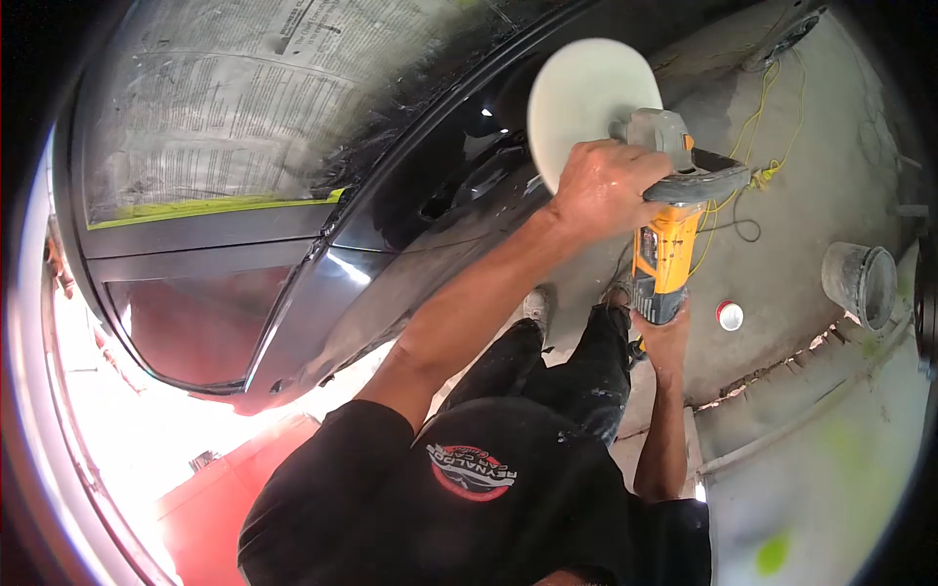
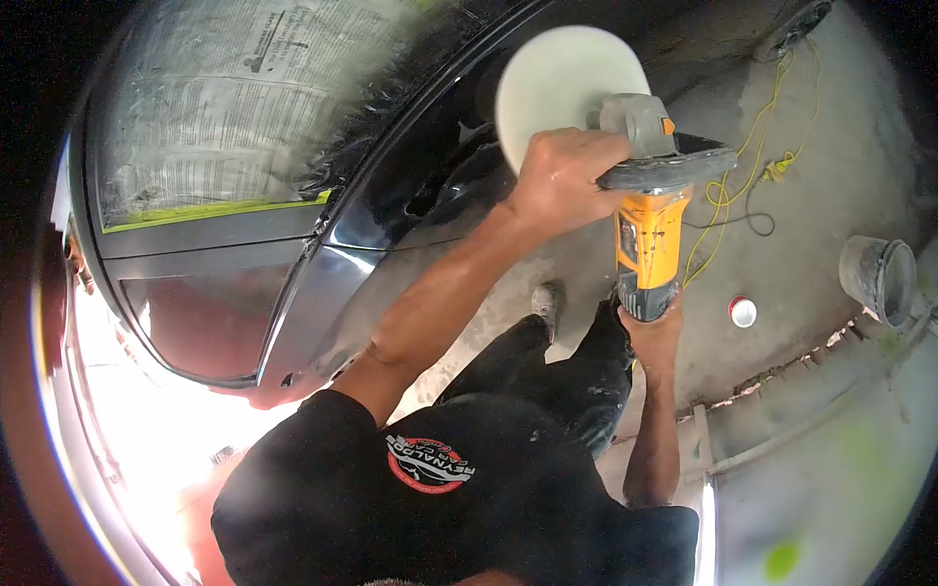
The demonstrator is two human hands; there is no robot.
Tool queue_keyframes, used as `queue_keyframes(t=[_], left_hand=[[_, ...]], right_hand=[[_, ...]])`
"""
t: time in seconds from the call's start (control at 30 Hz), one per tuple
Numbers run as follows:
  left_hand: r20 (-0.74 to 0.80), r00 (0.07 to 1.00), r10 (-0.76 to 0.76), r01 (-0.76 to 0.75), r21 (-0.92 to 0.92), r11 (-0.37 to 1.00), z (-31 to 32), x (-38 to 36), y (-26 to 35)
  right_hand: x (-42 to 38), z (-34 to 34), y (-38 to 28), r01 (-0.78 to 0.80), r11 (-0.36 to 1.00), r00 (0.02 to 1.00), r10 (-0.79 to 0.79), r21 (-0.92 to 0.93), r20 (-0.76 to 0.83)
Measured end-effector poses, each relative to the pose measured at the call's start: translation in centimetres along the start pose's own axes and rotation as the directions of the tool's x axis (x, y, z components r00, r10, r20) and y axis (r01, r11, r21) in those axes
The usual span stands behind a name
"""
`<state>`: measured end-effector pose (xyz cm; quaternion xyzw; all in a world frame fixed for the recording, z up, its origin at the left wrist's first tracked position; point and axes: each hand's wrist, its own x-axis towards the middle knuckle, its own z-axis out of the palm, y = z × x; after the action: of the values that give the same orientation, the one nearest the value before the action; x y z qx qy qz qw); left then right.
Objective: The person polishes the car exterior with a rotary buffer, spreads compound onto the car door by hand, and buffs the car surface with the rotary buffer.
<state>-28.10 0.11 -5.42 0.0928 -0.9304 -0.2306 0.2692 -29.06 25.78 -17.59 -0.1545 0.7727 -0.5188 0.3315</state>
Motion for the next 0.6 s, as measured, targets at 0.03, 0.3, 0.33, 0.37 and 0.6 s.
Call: queue_keyframes(t=[0.03, 0.3, 0.33, 0.37, 0.6], left_hand=[[-0.004, 1.000, 0.001, -0.001, 0.011, 1.000, -0.4, -0.3, 0.1], [0.078, 0.995, -0.064, 0.057, 0.092, 0.994, -11.7, -10.7, 3.2], [0.079, 0.993, -0.090, 0.078, 0.134, 0.988, -13.2, -12.2, 3.7], [0.079, 0.990, -0.115, 0.099, 0.177, 0.979, -14.3, -13.3, 4.0], [0.080, 0.987, -0.139, 0.129, 0.117, 0.985, -13.7, -10.7, 4.9]], right_hand=[[-0.3, 0.1, 0.2, 0.014, 0.998, 1.000, -0.015, -0.058, -0.009], [-8.7, 6.2, 1.2, -0.064, 0.997, 0.968, 0.072, -0.041, 0.239], [-9.5, 6.9, 1.2, -0.044, 0.999, 0.963, 0.049, -0.027, 0.266], [-10.0, 7.1, 0.4, -0.108, 0.992, 0.938, 0.121, -0.059, 0.324], [-8.5, 5.9, -1.7, -0.044, 0.999, 0.938, 0.047, -0.015, 0.343]])
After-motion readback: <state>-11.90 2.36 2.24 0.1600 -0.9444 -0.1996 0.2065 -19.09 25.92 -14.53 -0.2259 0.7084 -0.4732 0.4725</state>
